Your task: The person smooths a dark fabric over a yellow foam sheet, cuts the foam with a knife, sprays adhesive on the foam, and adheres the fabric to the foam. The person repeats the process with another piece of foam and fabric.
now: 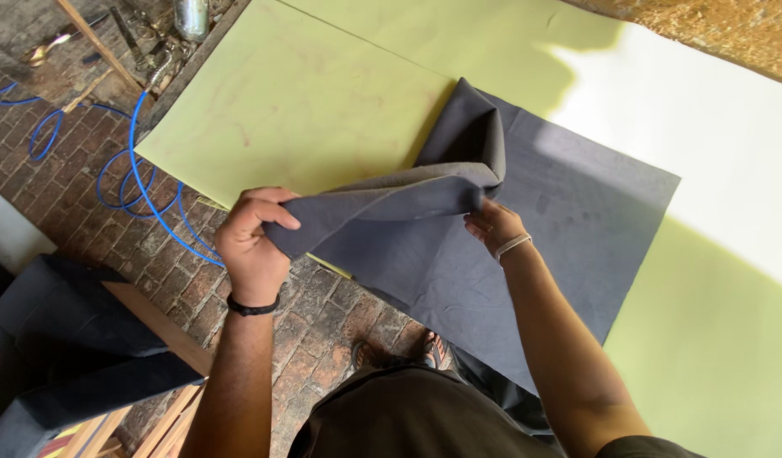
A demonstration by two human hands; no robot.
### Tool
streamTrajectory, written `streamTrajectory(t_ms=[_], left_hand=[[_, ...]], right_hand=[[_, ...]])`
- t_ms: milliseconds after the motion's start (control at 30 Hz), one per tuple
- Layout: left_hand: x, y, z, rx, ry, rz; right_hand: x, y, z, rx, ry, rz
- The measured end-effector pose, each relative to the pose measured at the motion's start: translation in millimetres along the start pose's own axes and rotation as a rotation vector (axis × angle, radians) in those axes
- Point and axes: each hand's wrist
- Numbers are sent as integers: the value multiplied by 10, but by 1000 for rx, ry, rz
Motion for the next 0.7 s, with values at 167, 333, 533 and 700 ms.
streamTrajectory(t_ms=[167, 333, 533, 700], left_hand=[[5, 318, -264, -40, 67, 173], [-134, 488, -368, -124, 172, 177], [-246, 221, -345, -194, 210, -130], [-185, 115, -308, -280, 246, -298]], right_hand=[[71, -148, 132, -31, 190, -115], [-334, 192, 169, 575, 334, -456], [-517, 376, 514, 488, -48, 267], [-733, 314, 727, -829, 752, 551]])
Point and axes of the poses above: each hand's wrist, its own x-axis towards the middle knuckle, its own y-axis out of the back of the hand, z = x × y, and after that the axes turned 6 degrees about x, right-handed
